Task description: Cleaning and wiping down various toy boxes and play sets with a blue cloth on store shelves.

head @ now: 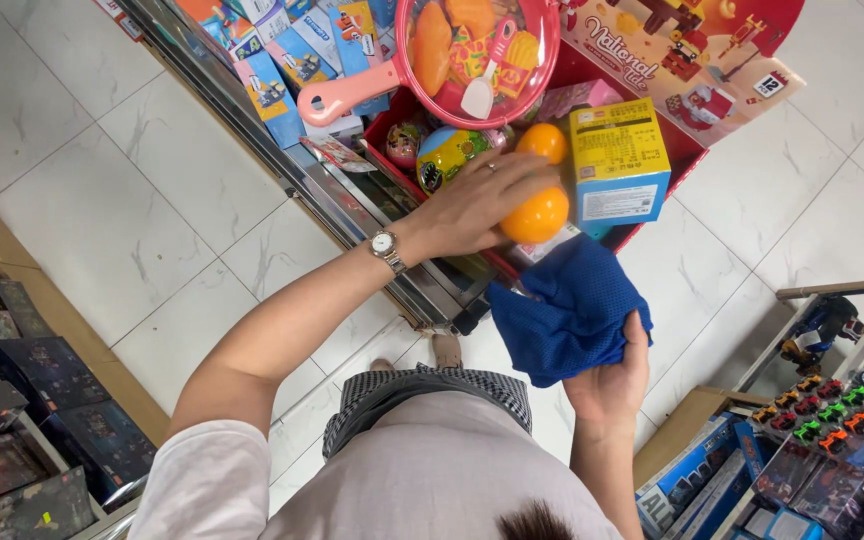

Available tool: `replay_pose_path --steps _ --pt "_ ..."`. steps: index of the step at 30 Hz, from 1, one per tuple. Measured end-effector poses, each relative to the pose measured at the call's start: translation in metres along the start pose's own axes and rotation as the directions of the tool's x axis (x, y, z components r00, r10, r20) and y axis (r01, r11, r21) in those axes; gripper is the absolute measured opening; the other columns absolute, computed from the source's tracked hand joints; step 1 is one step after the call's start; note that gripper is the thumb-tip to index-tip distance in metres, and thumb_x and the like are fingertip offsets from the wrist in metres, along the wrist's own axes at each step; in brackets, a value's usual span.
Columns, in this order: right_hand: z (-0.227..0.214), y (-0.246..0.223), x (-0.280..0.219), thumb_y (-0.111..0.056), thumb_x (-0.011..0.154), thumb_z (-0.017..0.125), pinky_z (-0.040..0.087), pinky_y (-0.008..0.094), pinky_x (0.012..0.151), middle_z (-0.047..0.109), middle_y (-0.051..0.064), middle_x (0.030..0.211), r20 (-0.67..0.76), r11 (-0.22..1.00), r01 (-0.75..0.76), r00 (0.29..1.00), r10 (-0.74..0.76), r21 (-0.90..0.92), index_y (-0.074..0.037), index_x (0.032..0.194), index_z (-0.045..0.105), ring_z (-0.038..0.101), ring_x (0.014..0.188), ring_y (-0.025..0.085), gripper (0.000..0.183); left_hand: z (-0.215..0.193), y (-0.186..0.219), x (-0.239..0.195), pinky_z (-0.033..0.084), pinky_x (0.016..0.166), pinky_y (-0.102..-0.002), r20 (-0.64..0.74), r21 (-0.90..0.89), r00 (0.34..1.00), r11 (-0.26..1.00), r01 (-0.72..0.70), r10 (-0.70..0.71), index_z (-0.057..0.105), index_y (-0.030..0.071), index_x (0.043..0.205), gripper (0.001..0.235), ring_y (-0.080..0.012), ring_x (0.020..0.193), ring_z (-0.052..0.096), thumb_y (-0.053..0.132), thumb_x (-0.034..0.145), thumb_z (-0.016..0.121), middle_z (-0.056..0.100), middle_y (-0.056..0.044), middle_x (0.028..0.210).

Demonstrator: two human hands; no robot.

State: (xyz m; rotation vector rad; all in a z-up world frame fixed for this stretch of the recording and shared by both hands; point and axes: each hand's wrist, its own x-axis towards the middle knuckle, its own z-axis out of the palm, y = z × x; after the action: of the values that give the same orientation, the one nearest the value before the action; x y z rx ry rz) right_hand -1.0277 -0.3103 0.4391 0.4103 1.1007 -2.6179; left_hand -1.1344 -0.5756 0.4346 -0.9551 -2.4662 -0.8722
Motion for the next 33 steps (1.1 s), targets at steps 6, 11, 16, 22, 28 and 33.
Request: replay_pose_path --steps 6,11,16,22,28,33 --pt "0.01 -0.005 -0.011 -0.055 0.104 0.044 0.031 0.053 0.127 0.039 0.014 0.163 0.16 0.96 0.279 0.95 -0.27 -0.034 -0.005 0.16 0.034 0.043 0.149 0.033 0.076 -0.028 0.045 -0.012 0.039 0.12 -0.043 -0.159 -0.446 0.958 0.883 0.148 -0.241 0.041 0.008 0.149 0.089 -0.0303 0.142 0.048 0.028 0.078 0.092 0.049 -0.015 0.149" --pt "0.032 0.034 0.003 -0.065 0.099 0.058 0.031 0.047 0.116 0.025 0.02 0.168 0.634 0.377 0.802 0.597 -0.492 -0.463 -0.012 0.167 0.027 0.033 0.147 0.037 0.092 0.008 0.103 -0.032 0.046 0.113 -0.034 -0.044 -0.858 0.82 0.441 0.262 -0.571 0.038 0.007 0.153 0.083 -0.0194 0.135 0.053 0.025 0.087 0.083 0.054 -0.011 0.145" --pt "0.053 0.022 0.024 -0.058 0.103 0.066 0.031 0.046 0.13 0.037 0.024 0.161 0.799 -0.103 0.856 0.421 -0.43 -0.507 -0.009 0.159 0.039 0.041 0.152 0.038 0.079 0.019 0.129 -0.052 0.046 0.11 -0.029 -0.019 -0.984 0.701 0.139 0.114 -0.713 0.024 0.008 0.159 0.077 -0.014 0.132 0.051 0.022 0.098 0.07 0.052 -0.007 0.143" --pt "0.069 0.019 0.04 -0.057 0.102 0.064 0.036 0.041 0.12 0.056 0.018 0.145 0.776 0.653 0.701 0.57 -0.27 -0.287 0.001 0.14 0.058 0.049 0.135 0.029 0.069 -0.014 0.139 -0.065 0.044 0.114 -0.031 -0.041 -0.989 0.79 0.136 0.053 -0.611 0.031 0.005 0.157 0.069 -0.0139 0.133 0.049 0.02 0.102 0.07 0.051 -0.007 0.142" --pt "0.087 0.081 0.019 -0.027 0.111 0.053 0.025 0.048 0.134 0.044 0.022 0.161 0.694 0.311 0.798 0.602 -0.394 -0.516 -0.003 0.157 0.041 0.039 0.15 0.037 0.054 -0.025 0.141 -0.07 0.045 0.11 -0.033 -0.114 -0.992 0.566 0.065 -0.106 -0.817 0.031 0.005 0.154 0.064 -0.0178 0.129 0.051 0.019 0.102 0.066 0.051 -0.009 0.138" --pt "0.082 0.099 0.015 0.007 0.089 0.061 0.019 0.059 0.129 0.014 0.029 0.166 0.868 -0.06 0.909 0.372 -0.329 -0.412 -0.011 0.163 0.021 0.021 0.156 0.052 0.086 -0.03 0.141 -0.076 0.041 0.114 -0.031 -0.255 -0.964 0.431 0.262 -0.046 -0.865 0.024 0.008 0.156 0.064 -0.0163 0.134 0.047 0.022 0.105 0.06 0.046 -0.01 0.146"
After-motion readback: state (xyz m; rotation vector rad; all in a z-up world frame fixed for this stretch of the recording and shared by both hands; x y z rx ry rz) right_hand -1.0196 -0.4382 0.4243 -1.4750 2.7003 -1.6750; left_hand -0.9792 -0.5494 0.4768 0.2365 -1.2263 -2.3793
